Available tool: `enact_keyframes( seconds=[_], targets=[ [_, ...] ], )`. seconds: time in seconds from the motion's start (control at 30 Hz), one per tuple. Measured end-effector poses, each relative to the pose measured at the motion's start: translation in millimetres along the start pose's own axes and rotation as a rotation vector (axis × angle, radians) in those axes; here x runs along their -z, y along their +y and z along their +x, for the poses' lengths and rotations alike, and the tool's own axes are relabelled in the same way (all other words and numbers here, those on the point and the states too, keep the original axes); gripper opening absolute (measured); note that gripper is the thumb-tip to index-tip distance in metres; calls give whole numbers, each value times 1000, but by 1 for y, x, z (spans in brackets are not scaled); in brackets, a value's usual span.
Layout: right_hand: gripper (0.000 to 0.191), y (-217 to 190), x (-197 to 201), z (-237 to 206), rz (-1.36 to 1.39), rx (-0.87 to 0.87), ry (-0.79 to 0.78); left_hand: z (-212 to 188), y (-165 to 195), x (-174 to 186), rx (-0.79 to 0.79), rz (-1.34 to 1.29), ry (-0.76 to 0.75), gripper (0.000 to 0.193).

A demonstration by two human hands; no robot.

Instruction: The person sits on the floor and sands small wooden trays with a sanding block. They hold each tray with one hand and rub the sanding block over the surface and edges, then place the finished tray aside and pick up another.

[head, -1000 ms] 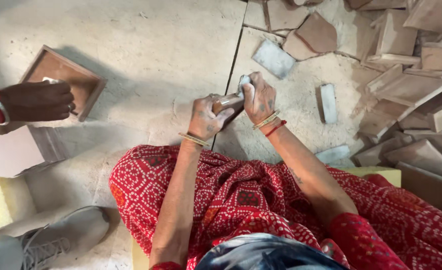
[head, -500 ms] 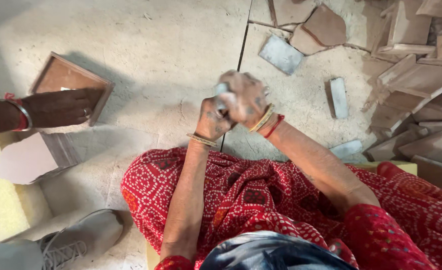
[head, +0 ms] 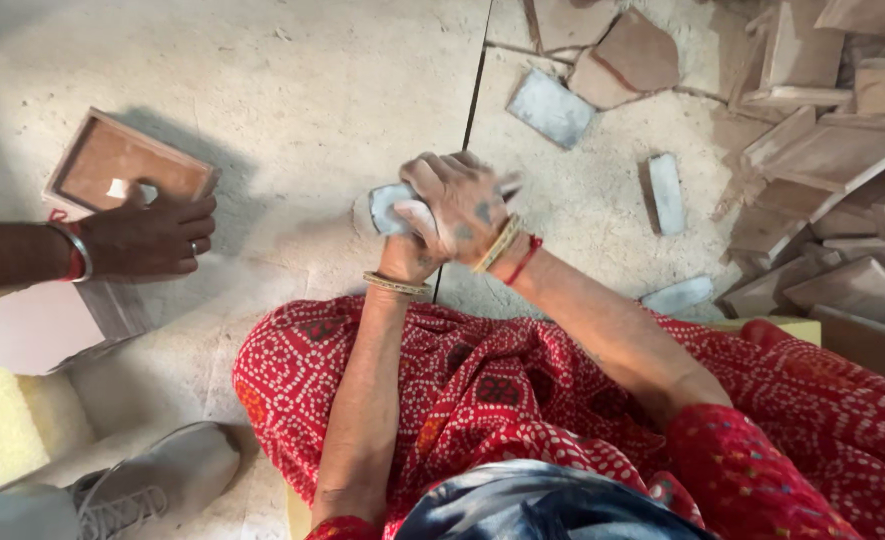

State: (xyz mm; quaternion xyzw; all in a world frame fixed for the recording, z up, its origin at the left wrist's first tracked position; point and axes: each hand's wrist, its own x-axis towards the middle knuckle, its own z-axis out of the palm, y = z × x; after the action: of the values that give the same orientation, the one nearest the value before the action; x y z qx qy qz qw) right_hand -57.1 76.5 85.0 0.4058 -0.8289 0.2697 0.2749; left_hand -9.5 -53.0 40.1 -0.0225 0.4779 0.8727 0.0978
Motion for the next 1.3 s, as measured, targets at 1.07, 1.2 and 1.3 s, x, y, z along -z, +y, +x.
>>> enact_keyframes(
  seconds=[1.07,1.2,1.3],
  targets=[
    [50,-5,35,-37,47,-63,79,5,-6,-15,-650,927,-180,28],
    [46,8,47,-25,41,-356,-305,-3,11,-1,-303,976,-175,11],
    [45,24,66,-25,29,-474,-294,-3,23,0,-361,863,-137,19]
  ],
)
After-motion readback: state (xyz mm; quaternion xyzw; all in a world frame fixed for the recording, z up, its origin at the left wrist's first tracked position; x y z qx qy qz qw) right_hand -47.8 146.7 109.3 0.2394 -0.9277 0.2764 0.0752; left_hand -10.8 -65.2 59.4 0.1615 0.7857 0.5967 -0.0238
